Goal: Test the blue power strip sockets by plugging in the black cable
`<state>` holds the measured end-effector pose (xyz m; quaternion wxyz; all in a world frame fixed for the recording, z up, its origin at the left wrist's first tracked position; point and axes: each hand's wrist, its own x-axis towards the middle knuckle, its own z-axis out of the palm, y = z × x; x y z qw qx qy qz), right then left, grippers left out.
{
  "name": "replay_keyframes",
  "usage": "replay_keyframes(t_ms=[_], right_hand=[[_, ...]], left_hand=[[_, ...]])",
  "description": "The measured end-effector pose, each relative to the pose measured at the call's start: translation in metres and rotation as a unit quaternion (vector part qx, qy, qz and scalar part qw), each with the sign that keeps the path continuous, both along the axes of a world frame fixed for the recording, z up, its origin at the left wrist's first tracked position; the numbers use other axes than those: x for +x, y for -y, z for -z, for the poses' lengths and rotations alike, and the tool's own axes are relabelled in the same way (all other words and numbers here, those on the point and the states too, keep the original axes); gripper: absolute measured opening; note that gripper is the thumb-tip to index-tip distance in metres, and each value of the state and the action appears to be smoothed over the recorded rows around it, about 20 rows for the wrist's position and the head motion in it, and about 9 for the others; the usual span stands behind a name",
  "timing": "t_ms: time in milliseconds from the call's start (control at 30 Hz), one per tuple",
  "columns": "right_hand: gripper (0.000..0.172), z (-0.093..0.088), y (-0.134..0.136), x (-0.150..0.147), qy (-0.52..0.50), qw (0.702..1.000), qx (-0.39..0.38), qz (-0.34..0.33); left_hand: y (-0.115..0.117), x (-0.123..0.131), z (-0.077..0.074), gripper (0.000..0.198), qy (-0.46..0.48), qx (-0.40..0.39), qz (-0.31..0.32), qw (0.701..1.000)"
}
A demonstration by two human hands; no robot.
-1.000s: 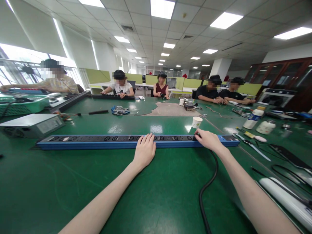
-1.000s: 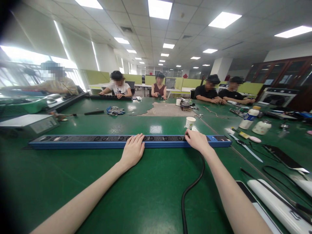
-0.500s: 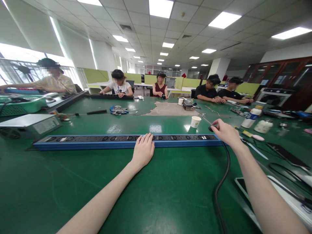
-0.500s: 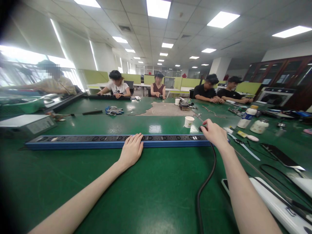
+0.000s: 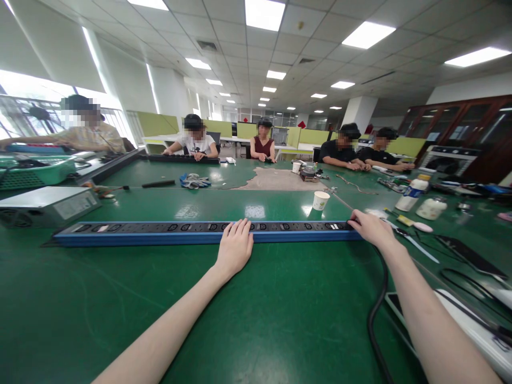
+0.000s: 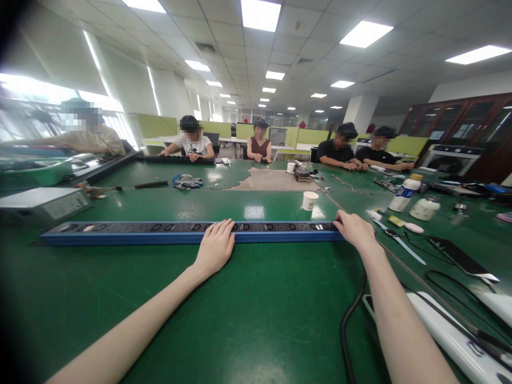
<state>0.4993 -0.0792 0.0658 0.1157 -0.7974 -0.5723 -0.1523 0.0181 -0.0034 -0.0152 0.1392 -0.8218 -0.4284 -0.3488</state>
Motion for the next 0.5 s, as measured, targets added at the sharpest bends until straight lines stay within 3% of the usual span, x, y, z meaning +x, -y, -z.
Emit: replay_keyframes(t_ms=[133, 500], right_hand=[[0.027, -0.001, -0.001, -0.004, -0.008, 1.0, -0.026, 0.007], [0.025, -0.022, 0.008, -0.025, -0.03, 0.999, -0.017, -0.032]], left_hand=[[0.0, 0.0, 0.0, 0.047, -0.003, -0.001, -0.003, 1.0], [-0.001, 0.001, 0.001, 0.047, -0.001, -0.003, -0.002, 1.0]])
